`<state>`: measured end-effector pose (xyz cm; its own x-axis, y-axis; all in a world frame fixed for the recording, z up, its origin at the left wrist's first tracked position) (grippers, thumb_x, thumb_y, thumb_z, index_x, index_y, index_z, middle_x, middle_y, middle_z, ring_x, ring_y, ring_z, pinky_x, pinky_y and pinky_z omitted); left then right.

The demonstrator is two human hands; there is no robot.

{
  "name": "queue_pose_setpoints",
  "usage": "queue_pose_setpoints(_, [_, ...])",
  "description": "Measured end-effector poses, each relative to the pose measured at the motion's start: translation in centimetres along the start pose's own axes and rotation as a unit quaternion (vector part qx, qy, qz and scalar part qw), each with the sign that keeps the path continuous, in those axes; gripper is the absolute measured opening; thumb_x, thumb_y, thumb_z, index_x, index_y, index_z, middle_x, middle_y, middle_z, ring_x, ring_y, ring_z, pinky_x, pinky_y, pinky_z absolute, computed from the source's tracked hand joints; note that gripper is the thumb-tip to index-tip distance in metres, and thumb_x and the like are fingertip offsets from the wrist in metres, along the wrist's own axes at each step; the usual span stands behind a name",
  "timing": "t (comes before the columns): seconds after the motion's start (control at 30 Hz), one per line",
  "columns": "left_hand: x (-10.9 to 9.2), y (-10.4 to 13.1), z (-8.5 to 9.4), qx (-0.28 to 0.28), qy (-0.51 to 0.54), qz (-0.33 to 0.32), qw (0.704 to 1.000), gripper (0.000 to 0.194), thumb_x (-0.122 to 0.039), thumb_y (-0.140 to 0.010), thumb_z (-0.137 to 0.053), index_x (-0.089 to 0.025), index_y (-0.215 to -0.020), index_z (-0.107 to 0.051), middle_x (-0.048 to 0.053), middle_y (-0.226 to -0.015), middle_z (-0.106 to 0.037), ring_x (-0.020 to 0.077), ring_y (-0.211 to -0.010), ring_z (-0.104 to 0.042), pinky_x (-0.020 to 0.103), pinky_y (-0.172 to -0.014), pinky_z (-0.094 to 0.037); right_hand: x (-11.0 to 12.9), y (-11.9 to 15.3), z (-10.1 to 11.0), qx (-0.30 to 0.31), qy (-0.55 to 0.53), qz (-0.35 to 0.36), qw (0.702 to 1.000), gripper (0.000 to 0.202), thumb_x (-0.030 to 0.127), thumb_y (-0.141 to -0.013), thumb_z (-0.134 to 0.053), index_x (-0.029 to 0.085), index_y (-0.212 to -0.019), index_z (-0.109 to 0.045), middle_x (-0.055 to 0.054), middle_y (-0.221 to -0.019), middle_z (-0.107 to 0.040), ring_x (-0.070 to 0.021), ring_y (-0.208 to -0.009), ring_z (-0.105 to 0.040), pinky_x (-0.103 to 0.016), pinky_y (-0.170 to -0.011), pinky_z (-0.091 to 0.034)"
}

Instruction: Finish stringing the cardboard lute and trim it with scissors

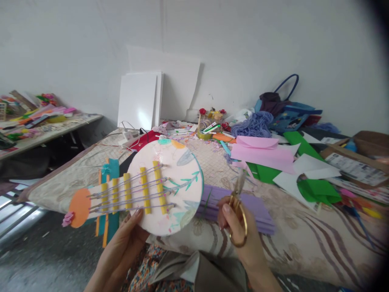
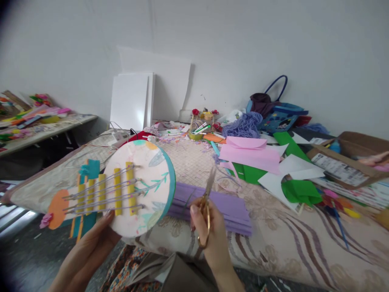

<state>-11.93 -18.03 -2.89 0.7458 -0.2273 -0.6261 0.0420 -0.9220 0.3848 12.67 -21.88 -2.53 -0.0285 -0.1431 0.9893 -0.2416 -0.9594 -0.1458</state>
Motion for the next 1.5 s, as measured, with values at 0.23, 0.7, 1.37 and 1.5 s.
queue_pose_setpoints(0.23, [0.5,0.0,-0.6,0.017,0.034,-0.01,0.999,0.056,0.004,-0.086,-0.044,-0.023,-0.135,-0.046,0.01,-0.112,-0.069,0.0221,-0.098,-0.067,0.032,-0.09,-0.053,-0.3,3.2,-3.4,0.071,0.07,0.008,0.995,0.045,0.062,-0.088,-0.033,0.021,-0.1,-0.049,0.003,-0.068,-0.042,-0.0131,-0.059,-0.037,-0.026,-0.055,-0.031])
queue_pose_setpoints(0.7, [1.2,0.2,-1.7,0.011,0.068,-0.014,0.998,0.056,0.003,-0.088,-0.041,-0.025,-0.137,-0.045,0.009,-0.115,-0.068,0.0225,-0.103,-0.065,0.034,-0.093,-0.051,-1.0,2.8,-4.4,0.029,0.127,0.068,0.989,0.03,0.049,-0.088,-0.042,0.022,-0.076,-0.042,0.004,-0.063,-0.038,-0.0117,-0.055,-0.035,-0.024,-0.049,-0.029])
queue_pose_setpoints(1.37, [2.0,0.5,-2.3,0.007,0.098,-0.024,0.995,0.055,0.0,-0.09,-0.04,-0.029,-0.136,-0.045,0.009,-0.119,-0.065,0.0242,-0.109,-0.06,0.036,-0.095,-0.048,0.3,1.7,-6.1,0.036,0.079,0.057,0.995,0.023,0.044,-0.087,-0.042,0.023,-0.079,-0.044,0.004,-0.056,-0.041,-0.0124,-0.049,-0.038,-0.025,-0.046,-0.03])
queue_pose_setpoints(1.5, [2.1,0.7,-2.2,0.057,0.149,-0.034,0.987,0.054,-0.002,-0.091,-0.039,-0.03,-0.138,-0.041,0.009,-0.123,-0.062,0.0245,-0.11,-0.058,0.037,-0.096,-0.047,0.0,1.8,-5.9,-0.004,0.121,0.094,0.988,0.021,0.039,-0.086,-0.042,0.022,-0.076,-0.043,0.004,-0.058,-0.044,-0.0123,-0.051,-0.042,-0.024,-0.047,-0.031])
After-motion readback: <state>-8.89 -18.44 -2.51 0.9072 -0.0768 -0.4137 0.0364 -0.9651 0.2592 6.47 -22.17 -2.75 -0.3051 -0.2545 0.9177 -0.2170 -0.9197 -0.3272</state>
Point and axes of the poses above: each hand's wrist, its own y-axis away from the middle knuckle, its own z-axis out of the back of the hand, x = y × z, the point moved 5 cm from there along -y, towards the middle knuckle
